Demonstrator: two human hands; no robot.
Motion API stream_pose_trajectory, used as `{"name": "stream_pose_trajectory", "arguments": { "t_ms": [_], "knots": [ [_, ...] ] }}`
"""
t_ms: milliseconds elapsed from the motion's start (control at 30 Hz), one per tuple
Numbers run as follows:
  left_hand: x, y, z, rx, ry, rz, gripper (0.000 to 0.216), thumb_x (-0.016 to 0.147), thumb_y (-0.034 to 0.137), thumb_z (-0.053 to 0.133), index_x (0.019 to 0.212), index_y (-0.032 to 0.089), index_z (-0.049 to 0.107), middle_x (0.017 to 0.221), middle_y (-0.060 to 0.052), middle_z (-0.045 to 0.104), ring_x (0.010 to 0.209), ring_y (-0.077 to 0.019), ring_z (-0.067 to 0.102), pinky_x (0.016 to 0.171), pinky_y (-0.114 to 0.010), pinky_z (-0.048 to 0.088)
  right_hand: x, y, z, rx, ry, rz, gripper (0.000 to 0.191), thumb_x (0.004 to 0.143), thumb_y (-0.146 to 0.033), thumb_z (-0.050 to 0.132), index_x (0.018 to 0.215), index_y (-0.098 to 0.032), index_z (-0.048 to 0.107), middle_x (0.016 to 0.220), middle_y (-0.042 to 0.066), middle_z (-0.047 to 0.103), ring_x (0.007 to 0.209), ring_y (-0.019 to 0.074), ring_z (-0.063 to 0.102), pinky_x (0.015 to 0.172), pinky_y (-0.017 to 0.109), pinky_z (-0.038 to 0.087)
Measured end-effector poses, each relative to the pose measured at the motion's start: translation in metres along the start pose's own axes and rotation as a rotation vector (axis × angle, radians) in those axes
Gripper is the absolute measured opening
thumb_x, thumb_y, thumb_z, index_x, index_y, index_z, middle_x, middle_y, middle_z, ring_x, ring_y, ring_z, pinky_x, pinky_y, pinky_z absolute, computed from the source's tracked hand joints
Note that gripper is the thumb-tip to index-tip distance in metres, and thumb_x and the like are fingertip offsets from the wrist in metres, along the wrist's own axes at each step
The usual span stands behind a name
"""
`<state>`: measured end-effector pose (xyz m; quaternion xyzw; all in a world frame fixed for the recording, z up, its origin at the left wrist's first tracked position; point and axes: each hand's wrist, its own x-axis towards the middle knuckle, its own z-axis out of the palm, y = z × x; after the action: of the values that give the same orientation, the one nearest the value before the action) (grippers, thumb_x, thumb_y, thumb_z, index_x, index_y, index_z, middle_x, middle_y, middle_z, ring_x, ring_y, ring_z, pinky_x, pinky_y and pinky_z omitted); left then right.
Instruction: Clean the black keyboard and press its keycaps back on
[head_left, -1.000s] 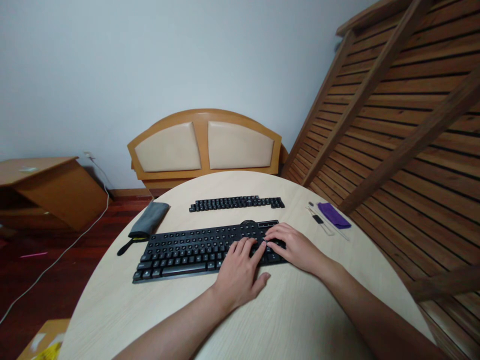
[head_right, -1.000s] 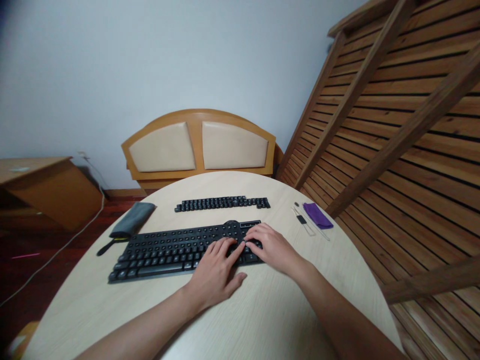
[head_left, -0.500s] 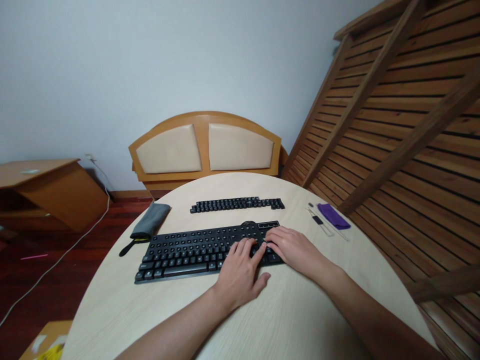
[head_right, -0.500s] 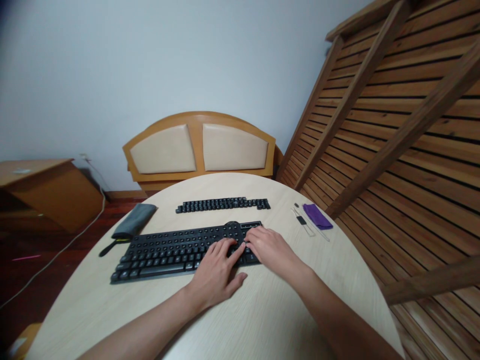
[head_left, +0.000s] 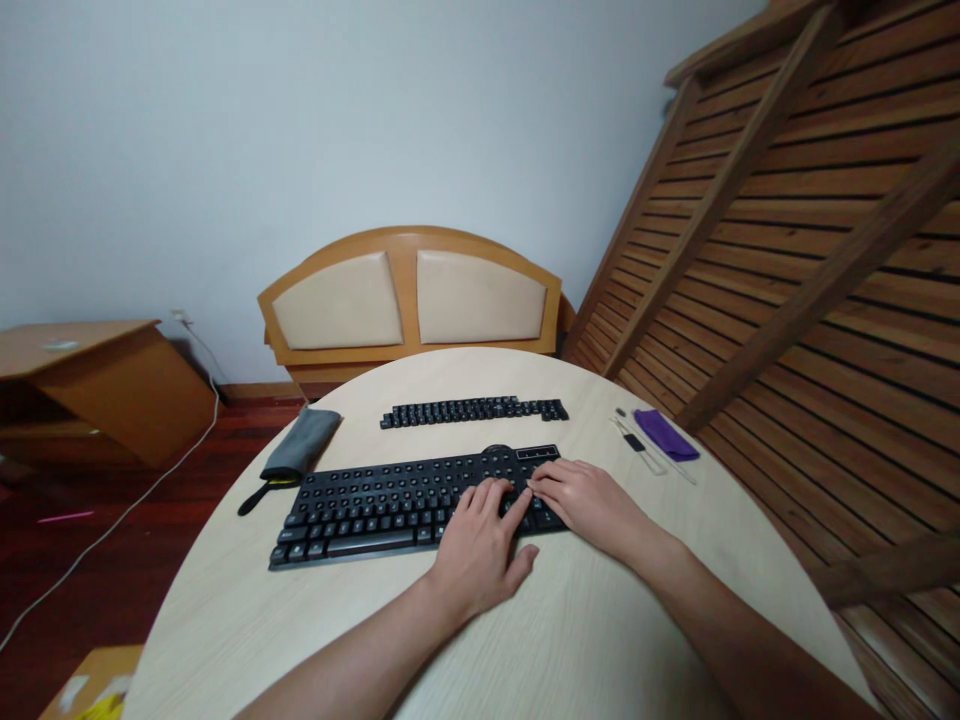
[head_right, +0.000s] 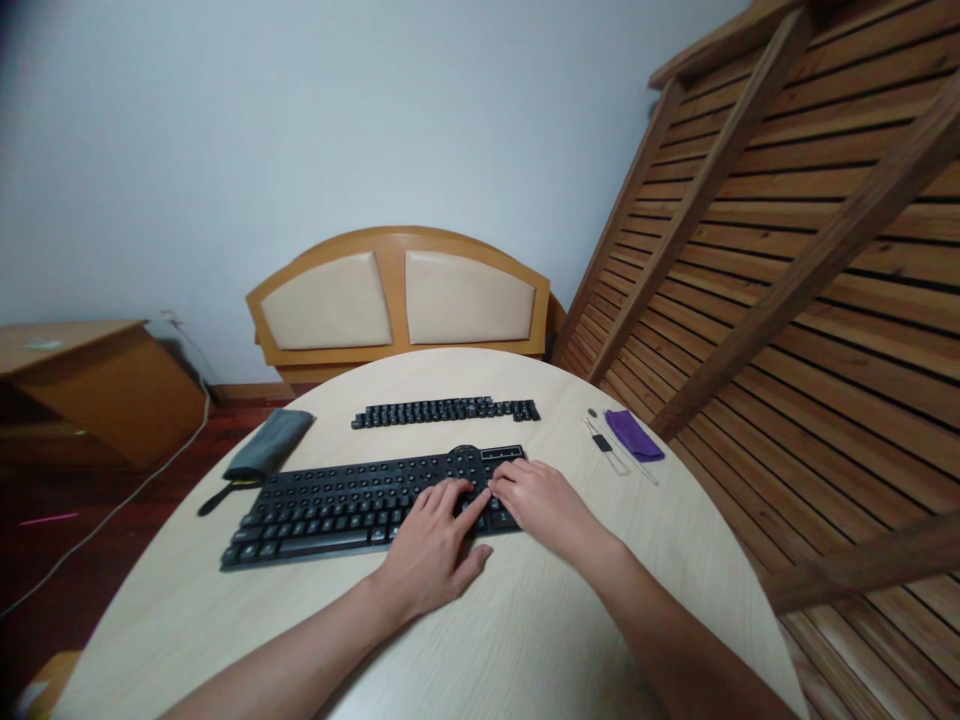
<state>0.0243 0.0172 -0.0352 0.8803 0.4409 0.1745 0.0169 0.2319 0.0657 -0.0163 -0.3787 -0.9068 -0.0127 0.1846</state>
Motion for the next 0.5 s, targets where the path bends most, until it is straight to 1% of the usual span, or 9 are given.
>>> {"name": "stream_pose_trajectory", "arguments": {
  "t_ms": [67, 133, 233, 300, 367, 500],
  "knots": [
    [0.0, 0.0, 0.0, -0.005, 0.006, -0.005, 0.059, 0.091, 0.045, 0.057, 0.144, 0.022, 0.045, 0.136, -0.014, 0.051, 0.127, -0.0327, 0.045, 0.106, -0.051, 0.039, -0.004, 0.008, -0.001, 0.108, 0.049, -0.018, 0.021, 0.096, -0.021, 0.055, 0.099, -0.024, 0.075, 0.1, 0.006, 0.075, 0.091, 0.0219, 0.067, 0.082, 0.037, 0.053],
    [0.0, 0.0, 0.001, -0.011, 0.009, -0.005, 0.057, 0.092, 0.044, 0.056, 0.145, 0.022, 0.045, 0.136, -0.013, 0.051, 0.127, -0.0324, 0.045, 0.107, -0.05, 0.038, -0.007, 0.019, -0.001, 0.192, 0.121, 0.026, 0.022, 0.098, -0.025, 0.052, 0.1, -0.024, 0.074, 0.1, 0.006, 0.074, 0.094, 0.0222, 0.066, 0.086, 0.039, 0.052],
    [-0.001, -0.001, 0.001, -0.015, 0.009, -0.002, 0.056, 0.093, 0.043, 0.054, 0.145, 0.022, 0.045, 0.135, -0.013, 0.052, 0.127, -0.0325, 0.045, 0.106, -0.051, 0.038, -0.009, 0.04, 0.006, 0.22, 0.266, 0.218, 0.026, 0.1, -0.03, 0.047, 0.1, -0.023, 0.072, 0.098, 0.007, 0.073, 0.096, 0.0239, 0.065, 0.087, 0.041, 0.051],
    [-0.001, -0.001, 0.001, -0.011, 0.006, -0.004, 0.056, 0.094, 0.041, 0.054, 0.145, 0.021, 0.045, 0.135, -0.014, 0.052, 0.127, -0.0329, 0.044, 0.107, -0.051, 0.038, -0.009, 0.055, 0.015, 0.198, 0.321, 0.341, 0.027, 0.1, -0.033, 0.045, 0.106, -0.022, 0.069, 0.101, 0.008, 0.071, 0.099, 0.0251, 0.064, 0.089, 0.042, 0.05],
    [-0.001, -0.001, 0.001, -0.009, 0.004, -0.006, 0.056, 0.094, 0.04, 0.053, 0.145, 0.021, 0.044, 0.136, -0.014, 0.051, 0.128, -0.0331, 0.044, 0.107, -0.052, 0.038, -0.009, 0.069, 0.027, 0.189, 0.331, 0.415, 0.029, 0.099, -0.034, 0.045, 0.114, -0.021, 0.066, 0.106, 0.009, 0.07, 0.1, 0.0256, 0.063, 0.09, 0.043, 0.05],
    [-0.001, 0.0, 0.002, -0.009, 0.003, -0.016, 0.055, 0.094, 0.04, 0.053, 0.144, 0.021, 0.045, 0.137, -0.014, 0.051, 0.129, -0.033, 0.044, 0.108, -0.052, 0.037, -0.01, 0.083, 0.045, 0.153, 0.284, 0.424, 0.034, 0.097, -0.032, 0.047, 0.126, -0.02, 0.06, 0.122, 0.011, 0.066, 0.114, 0.0272, 0.058, 0.1, 0.047, 0.046]
  ]
}}
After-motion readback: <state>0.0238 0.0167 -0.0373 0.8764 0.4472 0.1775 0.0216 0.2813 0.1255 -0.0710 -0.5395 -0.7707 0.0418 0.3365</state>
